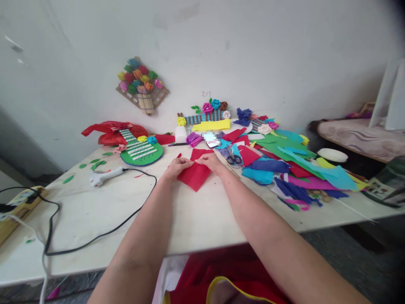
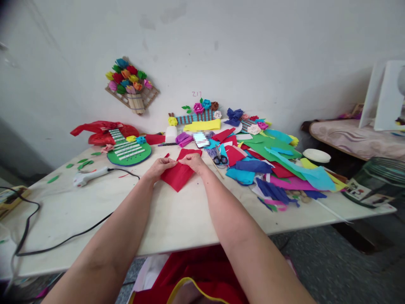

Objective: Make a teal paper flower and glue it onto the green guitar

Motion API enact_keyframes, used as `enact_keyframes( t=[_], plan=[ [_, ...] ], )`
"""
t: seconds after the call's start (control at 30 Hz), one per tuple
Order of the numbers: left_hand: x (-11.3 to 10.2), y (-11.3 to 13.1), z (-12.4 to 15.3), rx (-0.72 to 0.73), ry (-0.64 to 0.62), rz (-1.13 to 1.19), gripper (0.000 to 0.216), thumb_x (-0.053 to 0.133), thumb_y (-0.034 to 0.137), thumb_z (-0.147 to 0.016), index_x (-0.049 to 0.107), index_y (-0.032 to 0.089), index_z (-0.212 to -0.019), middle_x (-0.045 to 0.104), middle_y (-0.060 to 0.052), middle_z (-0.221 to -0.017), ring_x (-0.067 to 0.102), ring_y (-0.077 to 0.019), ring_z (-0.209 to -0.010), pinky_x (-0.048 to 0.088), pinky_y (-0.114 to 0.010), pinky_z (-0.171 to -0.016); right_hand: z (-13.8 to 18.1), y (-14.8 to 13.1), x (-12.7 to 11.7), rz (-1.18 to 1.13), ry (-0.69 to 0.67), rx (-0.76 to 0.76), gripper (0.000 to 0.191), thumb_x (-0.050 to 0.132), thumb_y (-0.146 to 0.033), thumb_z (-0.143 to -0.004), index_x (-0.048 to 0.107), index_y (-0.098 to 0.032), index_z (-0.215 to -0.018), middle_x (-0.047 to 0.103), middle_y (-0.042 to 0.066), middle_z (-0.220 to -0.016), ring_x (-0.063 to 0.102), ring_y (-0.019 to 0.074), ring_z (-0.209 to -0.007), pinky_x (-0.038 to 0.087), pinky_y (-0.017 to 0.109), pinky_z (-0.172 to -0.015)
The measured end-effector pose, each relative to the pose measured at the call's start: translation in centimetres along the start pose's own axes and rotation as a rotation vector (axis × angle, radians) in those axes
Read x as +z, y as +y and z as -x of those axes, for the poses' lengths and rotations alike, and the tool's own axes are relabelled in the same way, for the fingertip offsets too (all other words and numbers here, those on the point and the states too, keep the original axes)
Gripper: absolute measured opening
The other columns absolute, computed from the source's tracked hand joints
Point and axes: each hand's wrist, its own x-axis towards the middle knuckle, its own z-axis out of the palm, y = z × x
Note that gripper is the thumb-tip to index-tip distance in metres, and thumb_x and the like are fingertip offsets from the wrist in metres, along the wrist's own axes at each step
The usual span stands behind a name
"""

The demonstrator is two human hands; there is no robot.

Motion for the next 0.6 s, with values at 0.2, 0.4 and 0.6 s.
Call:
enact_keyframes(
  t=[0.2,0.4,0.6],
  plan=[
    [-0.03,0.01,0.06,0.016,0.001,-0.017,0.031,0.079,0.038,-0.053,0.066,0.015,-0.068,0.067,-0.003,-0.063,0.059,-0.0152,-0.054,0.042,-0.025,-0.052,-0.09,0.15,0.04,0.011,-0.007,-0.014,0.018,0.071,-0.033,-0.055,0.065,-0.016,-0.055,0.059,-0.002,-0.055,0.052,0.0109,-0.056,0.039,0.025,-0.058],
    [-0.13,0.00,0.09,0.006,-0.002,-0.026,0.031,0.079,0.038,-0.052,0.066,0.014,-0.066,0.064,-0.003,-0.058,0.058,-0.0153,-0.052,0.041,-0.025,-0.050,-0.26,0.30,-0.05,-0.012,0.006,-0.043,0.016,0.071,-0.032,-0.056,0.065,-0.017,-0.055,0.058,-0.003,-0.054,0.050,0.0101,-0.054,0.039,0.024,-0.057],
    [-0.09,0.40,0.31,-0.006,0.102,-0.102,0.032,0.079,0.040,-0.051,0.061,0.014,-0.059,0.060,0.000,-0.052,0.050,-0.0105,-0.044,0.033,-0.023,-0.044,-0.43,0.42,0.06,0.007,0.050,-0.062,0.018,0.072,-0.034,-0.054,0.065,-0.017,-0.056,0.059,-0.002,-0.058,0.051,0.0109,-0.057,0.039,0.024,-0.057]
  ],
)
